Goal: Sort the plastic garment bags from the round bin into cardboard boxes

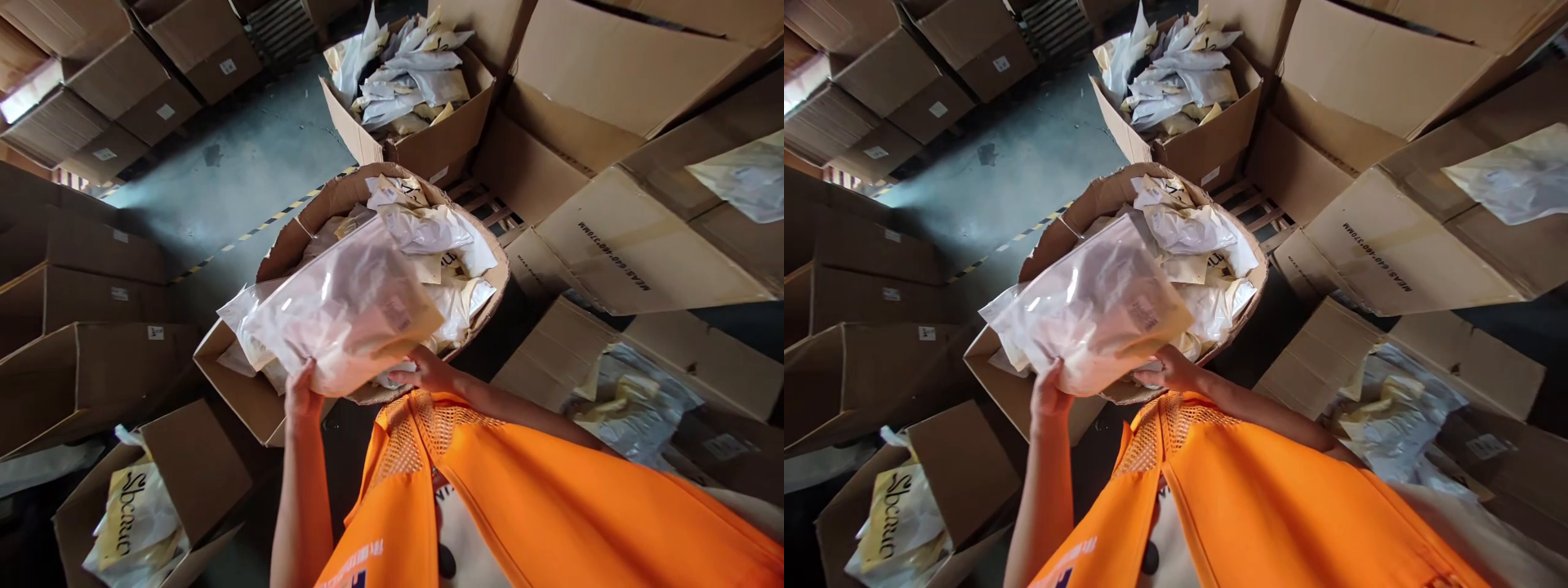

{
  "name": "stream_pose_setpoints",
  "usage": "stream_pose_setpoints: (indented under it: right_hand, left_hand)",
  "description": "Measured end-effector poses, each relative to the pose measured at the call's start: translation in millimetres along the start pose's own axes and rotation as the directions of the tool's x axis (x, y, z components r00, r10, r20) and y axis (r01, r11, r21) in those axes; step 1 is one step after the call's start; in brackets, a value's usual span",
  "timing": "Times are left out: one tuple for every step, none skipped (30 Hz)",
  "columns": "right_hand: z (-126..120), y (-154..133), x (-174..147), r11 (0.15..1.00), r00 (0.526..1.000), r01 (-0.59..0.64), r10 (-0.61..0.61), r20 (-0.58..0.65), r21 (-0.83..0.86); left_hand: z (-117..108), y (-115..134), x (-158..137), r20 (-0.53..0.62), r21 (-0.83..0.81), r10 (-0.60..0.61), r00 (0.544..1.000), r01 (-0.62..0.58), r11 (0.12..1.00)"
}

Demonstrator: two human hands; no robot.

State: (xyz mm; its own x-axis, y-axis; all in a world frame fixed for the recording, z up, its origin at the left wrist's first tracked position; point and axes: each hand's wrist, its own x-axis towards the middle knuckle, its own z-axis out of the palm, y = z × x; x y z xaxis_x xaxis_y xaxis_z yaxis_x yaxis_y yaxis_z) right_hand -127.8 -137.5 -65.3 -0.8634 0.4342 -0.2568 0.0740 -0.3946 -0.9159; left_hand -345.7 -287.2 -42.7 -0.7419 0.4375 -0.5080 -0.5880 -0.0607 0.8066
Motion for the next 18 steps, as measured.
stream_pose_setpoints:
  right_hand:
    - [-5.7, 6.9, 5.8, 0.993, 0.998, -0.051, 0.048, -0.031, -0.11]
    - [-13.4, 13.7, 12.8, 0.97, 0.993, -0.112, 0.099, -0.071, -0.216]
    - [-22.8, 20.4, 20.7, 0.936, 0.982, -0.175, 0.147, -0.116, -0.304]
    - [-33.4, 26.9, 29.5, 0.9, 0.968, -0.238, 0.19, -0.162, -0.366]
    - [-44.6, 33.1, 39.2, 0.859, 0.951, -0.298, 0.231, -0.205, -0.415]
    - [-55.6, 39.3, 49.3, 0.813, 0.93, -0.359, 0.271, -0.249, -0.458]
    - [-65.6, 45.4, 59.8, 0.763, 0.905, -0.419, 0.31, -0.291, -0.492]
    - [-74.1, 51.7, 70.1, 0.712, 0.879, -0.474, 0.344, -0.331, -0.517]
    - [-80.5, 58.1, 79.9, 0.661, 0.852, -0.521, 0.372, -0.368, -0.54]
    - [-84.7, 64.8, 88.8, 0.611, 0.829, -0.558, 0.39, -0.4, -0.562]
    - [-86.8, 71.7, 96.5, 0.561, 0.81, -0.586, 0.397, -0.431, -0.585]
    - [-86.9, 78.5, 102.5, 0.512, 0.796, -0.606, 0.392, -0.462, -0.609]
    - [-85.7, 84.9, 107.0, 0.465, 0.786, -0.618, 0.378, -0.489, -0.634]
    - [-83.5, 90.8, 110.1, 0.423, 0.782, -0.623, 0.359, -0.51, -0.658]
    - [-81.1, 95.8, 112.2, 0.389, 0.782, -0.623, 0.34, -0.523, -0.679]
    - [-78.9, 99.6, 113.7, 0.365, 0.785, -0.619, 0.324, -0.529, -0.695]
    - [-77.5, 102.1, 115.2, 0.352, 0.787, -0.616, 0.315, -0.53, -0.705]
    - [-76.9, 103.2, 117.1, 0.35, 0.787, -0.616, 0.313, -0.532, -0.706]
  left_hand:
    - [-9.3, 15.0, 13.7, -0.031, 0.057, 0.087, 0.996, -0.085, 0.995]
    - [-21.0, 30.1, 28.6, -0.093, 0.148, 0.152, 0.984, -0.138, 0.979]
    - [-34.8, 44.1, 44.0, -0.176, 0.254, 0.21, 0.962, -0.162, 0.954]
    - [-50.1, 56.2, 58.6, -0.275, 0.367, 0.266, 0.924, -0.155, 0.917]
    - [-66.0, 65.6, 71.6, -0.362, 0.459, 0.31, 0.879, -0.121, 0.88]
    - [-81.7, 71.8, 82.4, -0.43, 0.522, 0.334, 0.839, -0.071, 0.85]
    - [-96.4, 74.7, 90.7, -0.479, 0.561, 0.336, 0.811, -0.012, 0.828]
    - [-109.4, 74.4, 96.5, -0.511, 0.578, 0.319, 0.798, 0.045, 0.814]
    - [-120.2, 71.5, 100.3, -0.529, 0.583, 0.288, 0.799, 0.095, 0.807]
    - [-128.8, 66.5, 102.5, -0.54, 0.586, 0.254, 0.803, 0.141, 0.798]
    - [-135.4, 60.1, 103.6, -0.546, 0.589, 0.227, 0.806, 0.177, 0.789]
    - [-140.1, 53.1, 104.2, -0.55, 0.592, 0.21, 0.808, 0.2, 0.781]
    - [-143.4, 46.2, 104.5, -0.556, 0.597, 0.205, 0.806, 0.215, 0.773]
    - [-145.7, 39.8, 104.5, -0.565, 0.606, 0.213, 0.797, 0.226, 0.763]
    - [-147.2, 34.3, 104.2, -0.577, 0.617, 0.23, 0.784, 0.234, 0.752]
    - [-148.2, 29.7, 103.3, -0.589, 0.63, 0.257, 0.766, 0.237, 0.739]
    - [-148.8, 25.8, 101.5, -0.599, 0.645, 0.29, 0.746, 0.236, 0.727]
    - [-148.8, 22.5, 98.7, -0.606, 0.662, 0.325, 0.726, 0.233, 0.713]
